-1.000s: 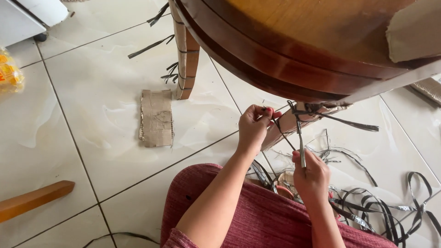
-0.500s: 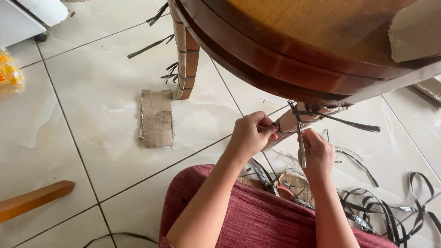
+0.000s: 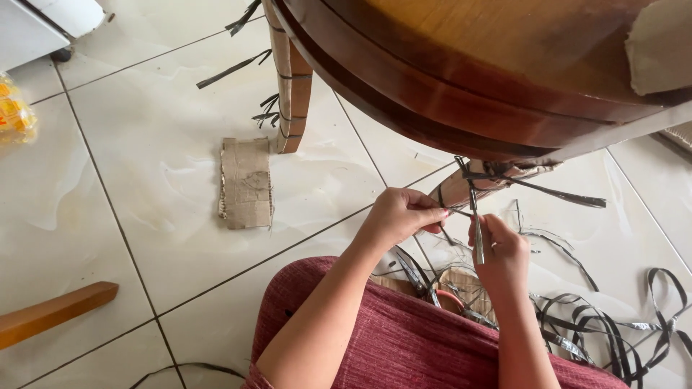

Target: Wrapping the legs of a wooden chair with protective cardboard and securing them with plastic straps.

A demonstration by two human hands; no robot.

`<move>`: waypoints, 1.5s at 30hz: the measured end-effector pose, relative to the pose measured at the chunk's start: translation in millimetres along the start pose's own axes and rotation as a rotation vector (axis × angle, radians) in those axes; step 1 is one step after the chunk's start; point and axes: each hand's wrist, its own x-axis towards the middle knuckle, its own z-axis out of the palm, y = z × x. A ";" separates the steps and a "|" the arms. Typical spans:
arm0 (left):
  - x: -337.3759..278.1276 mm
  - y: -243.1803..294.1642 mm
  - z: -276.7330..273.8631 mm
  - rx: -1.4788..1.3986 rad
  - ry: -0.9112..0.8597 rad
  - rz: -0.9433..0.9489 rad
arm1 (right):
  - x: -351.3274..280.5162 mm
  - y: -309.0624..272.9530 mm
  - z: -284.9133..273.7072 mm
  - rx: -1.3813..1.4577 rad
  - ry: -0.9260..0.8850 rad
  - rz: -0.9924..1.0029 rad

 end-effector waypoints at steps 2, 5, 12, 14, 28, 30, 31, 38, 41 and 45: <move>5.4 -7.7 -0.3 0.014 0.016 0.013 | -13.0 -8.0 -3.9 -0.013 -0.019 0.040; 8.8 -10.1 -0.9 -0.024 0.037 -0.010 | -24.2 -32.3 -14.6 -0.003 -0.106 0.063; 19.7 -22.1 0.9 -0.247 0.037 -0.116 | -41.9 -68.9 11.4 0.072 -0.174 0.019; 16.0 -12.6 -1.8 -0.204 0.044 -0.160 | -39.3 -77.6 19.8 0.132 -0.184 0.145; 18.7 -29.5 3.3 0.012 0.020 -0.018 | -32.2 -50.8 31.2 0.216 -0.179 0.447; 16.0 -28.5 2.4 0.122 0.036 0.040 | -30.7 -51.0 10.9 0.145 -0.033 0.429; 16.4 -30.3 1.5 0.118 0.039 0.037 | -27.0 -59.0 6.3 0.143 -0.038 0.429; 14.7 -21.3 -2.0 0.183 0.041 0.068 | -1.6 -72.9 11.0 0.397 0.015 0.301; 13.8 -18.0 -6.3 0.139 0.043 0.044 | -0.9 -59.6 23.8 0.516 0.014 0.350; 7.3 -1.7 -8.4 0.085 0.019 0.001 | 1.0 -52.7 23.9 0.489 0.048 0.308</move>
